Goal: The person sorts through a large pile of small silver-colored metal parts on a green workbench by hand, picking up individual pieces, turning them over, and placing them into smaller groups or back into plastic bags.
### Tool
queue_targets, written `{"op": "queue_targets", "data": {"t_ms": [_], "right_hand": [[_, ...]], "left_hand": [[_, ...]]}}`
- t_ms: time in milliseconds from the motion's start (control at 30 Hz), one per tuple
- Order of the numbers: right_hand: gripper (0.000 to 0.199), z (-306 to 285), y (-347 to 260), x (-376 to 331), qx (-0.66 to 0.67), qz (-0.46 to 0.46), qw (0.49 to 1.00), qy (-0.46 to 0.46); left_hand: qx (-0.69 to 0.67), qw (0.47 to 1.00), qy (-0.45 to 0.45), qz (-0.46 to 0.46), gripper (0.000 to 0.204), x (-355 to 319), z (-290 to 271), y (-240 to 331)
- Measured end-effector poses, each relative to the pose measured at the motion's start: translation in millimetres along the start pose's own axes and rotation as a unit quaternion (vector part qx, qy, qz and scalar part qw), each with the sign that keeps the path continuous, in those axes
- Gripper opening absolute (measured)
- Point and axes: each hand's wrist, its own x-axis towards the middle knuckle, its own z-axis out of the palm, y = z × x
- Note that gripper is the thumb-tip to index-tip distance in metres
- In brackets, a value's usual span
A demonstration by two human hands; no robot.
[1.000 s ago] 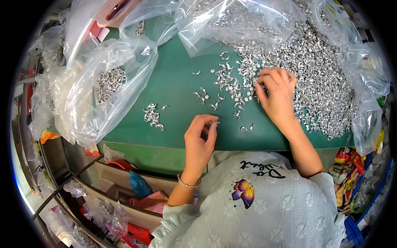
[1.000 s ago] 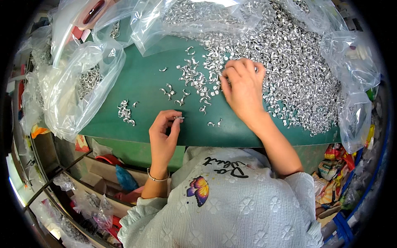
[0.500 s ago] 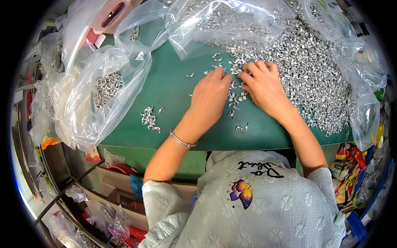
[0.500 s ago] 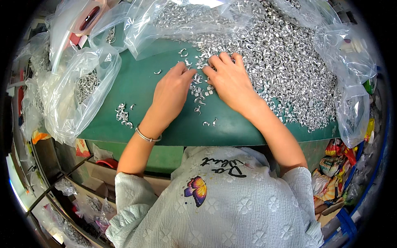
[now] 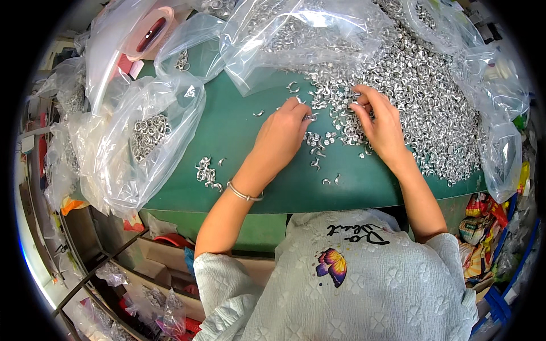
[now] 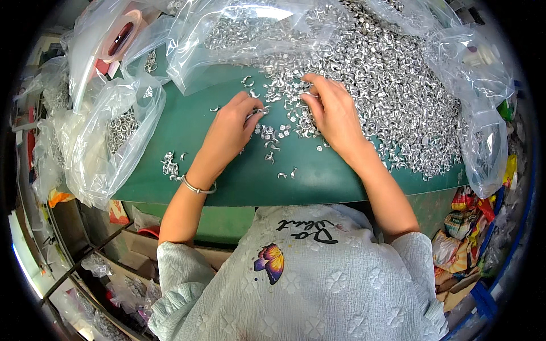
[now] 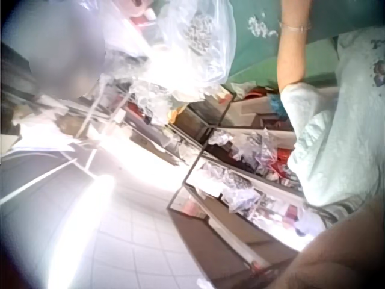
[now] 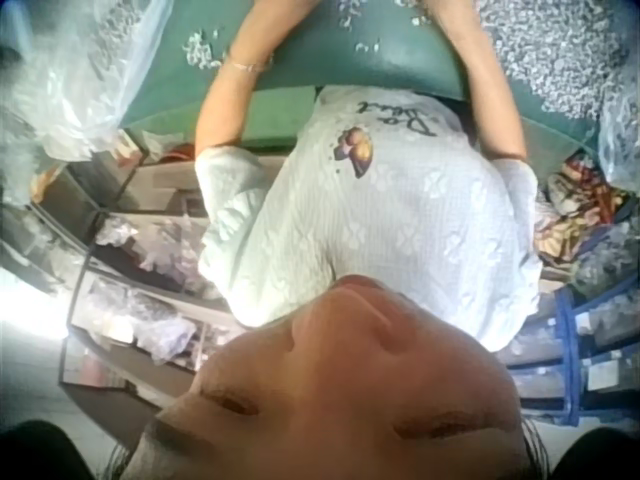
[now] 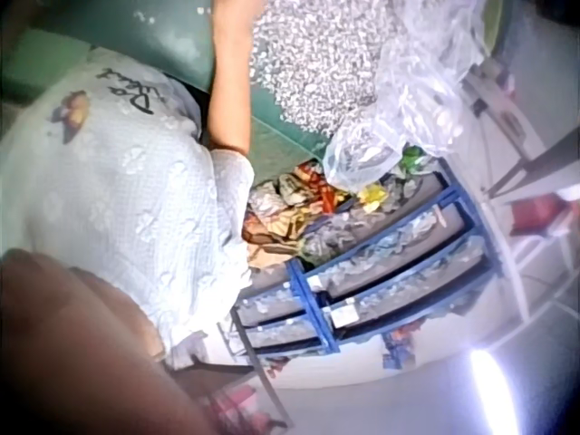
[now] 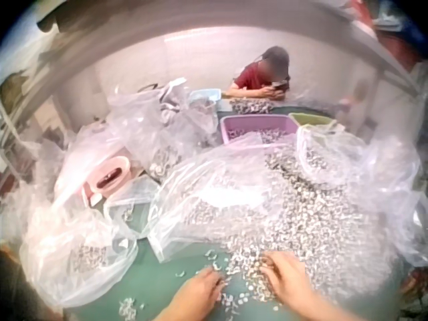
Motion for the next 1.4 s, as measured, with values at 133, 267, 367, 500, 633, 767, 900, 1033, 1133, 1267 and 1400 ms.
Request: {"op": "queue_targets", "data": {"t_ms": [133, 267, 367, 500, 633, 767, 900, 1033, 1133, 1267, 1400], "right_hand": [[0.013, -7.3, -3.5, -2.4, 0.376, 0.266, 0.880, -0.115], [0.013, -5.1, -18.1, 11.7, 0.368, 0.317, 0.856, -0.176], [0.007, 23.6, -12.0, 7.2, -0.062, -0.033, 0.991, -0.112], [0.008, 37.6, -12.4, 13.4, -0.222, -0.139, 0.957, -0.125], [0.007, 29.8, -7.8, 18.2, -0.134, -0.132, 0.974, -0.128], [0.007, 6.0, -16.0, 21.3, 0.429, 0.197, 0.862, -0.185], [0.011, 2.9, -18.8, 12.8, 0.615, 0.331, 0.684, -0.212], [0.015, 10.7, -17.0, 7.1, 0.590, 0.373, 0.682, -0.217], [0.013, 11.7, -25.6, 4.2, 0.493, 0.289, 0.794, -0.208], [0.014, 5.6, -41.6, 5.4, 0.187, 0.124, 0.934, -0.279], [0.012, 5.8, -44.4, 0.0, 0.042, -0.104, 0.974, -0.199]], "left_hand": [[-0.301, 0.937, -0.088, -0.154, 0.008, -8.6, -9.0, 8.9], [-0.634, 0.722, -0.095, -0.261, 0.013, -25.7, -4.7, 2.0], [-0.612, 0.748, -0.081, -0.244, 0.015, -28.9, -0.2, 5.2], [-0.442, 0.865, -0.059, -0.231, 0.020, -31.6, 0.5, 13.6], [-0.452, 0.871, 0.015, -0.194, 0.024, -36.4, 6.4, 11.9], [-0.476, 0.852, -0.002, -0.217, 0.023, -35.8, 0.6, 15.3], [-0.491, 0.837, -0.027, -0.240, 0.023, -34.8, -1.9, 17.1], [-0.608, 0.746, -0.038, -0.270, 0.030, -34.4, -6.4, 17.9], [-0.672, 0.687, -0.028, -0.274, 0.036, -37.2, -2.0, 18.2], [-0.688, 0.670, -0.028, -0.279, 0.038, -43.8, 5.3, 16.7], [-0.759, 0.598, -0.020, -0.257, 0.034, -48.3, 13.9, 12.4]]}}
